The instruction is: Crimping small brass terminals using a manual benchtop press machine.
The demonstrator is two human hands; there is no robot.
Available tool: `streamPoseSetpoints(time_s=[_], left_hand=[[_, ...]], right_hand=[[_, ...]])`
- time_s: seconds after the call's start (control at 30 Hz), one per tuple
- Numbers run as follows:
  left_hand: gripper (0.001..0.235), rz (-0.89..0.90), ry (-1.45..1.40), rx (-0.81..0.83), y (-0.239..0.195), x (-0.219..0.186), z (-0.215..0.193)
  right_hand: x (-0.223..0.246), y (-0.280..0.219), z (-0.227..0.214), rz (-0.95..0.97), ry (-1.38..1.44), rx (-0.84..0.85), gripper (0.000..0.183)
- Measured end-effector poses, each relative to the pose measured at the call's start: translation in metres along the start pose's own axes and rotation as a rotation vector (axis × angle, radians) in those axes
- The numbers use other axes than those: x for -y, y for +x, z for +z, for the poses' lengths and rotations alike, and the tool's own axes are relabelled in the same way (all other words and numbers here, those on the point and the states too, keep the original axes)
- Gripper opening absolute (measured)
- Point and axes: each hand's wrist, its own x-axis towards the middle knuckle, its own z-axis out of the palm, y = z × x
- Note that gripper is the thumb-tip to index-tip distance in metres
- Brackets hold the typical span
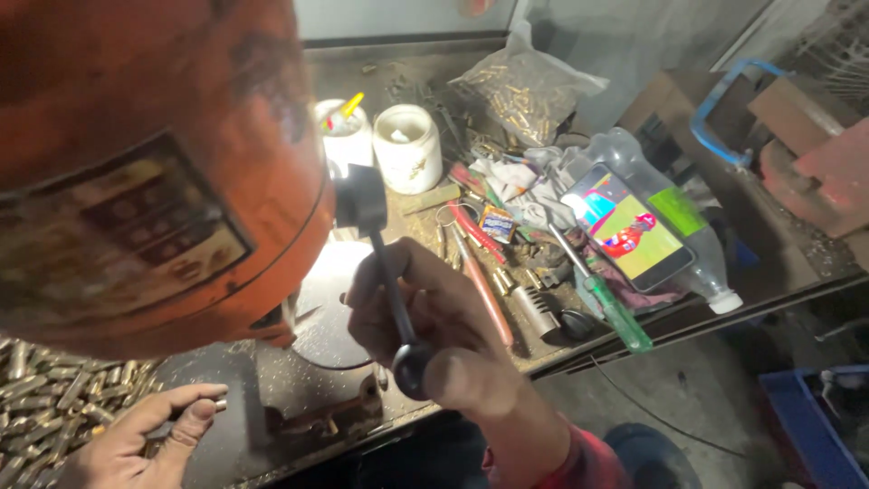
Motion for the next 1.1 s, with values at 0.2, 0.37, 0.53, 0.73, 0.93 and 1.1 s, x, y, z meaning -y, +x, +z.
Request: streamPoseSetpoints(time_s=[0.2, 0.37, 0.53, 0.73, 0.93, 1.1], left_hand=[[0.028, 0.006, -0.119, -0.07, -0.001, -0.024, 0.01], [0.023, 0.22, -0.289, -0.152, -0.008, -0.049, 0.006], [0.029, 0.164, -0.504, -0.024, -0.01, -0.082, -0.025], [0.024, 0.083, -0.348, -0.034, -0.008, -0.105, -0.036], [0.021, 0.235, -0.375, -0.081, -0.001, -0.104, -0.028], [0.017, 0.421, -0.402, -0.129, 0.002, -0.101, -0.022]], right_hand=[[-0.002, 0.002, 0.003, -0.001, 0.044, 0.026, 0.088], [-0.026, 0.006, -0.01, -0.058, -0.048, 0.0, 0.09], [-0.053, 0.01, -0.005, -0.072, -0.007, -0.012, 0.09], [-0.061, 0.007, 0.007, -0.192, -0.027, -0.107, 0.117], [-0.075, -0.004, -0.016, -0.196, 0.045, 0.036, 0.098], [-0.06, -0.002, 0.002, -0.242, -0.014, -0.046, 0.087]])
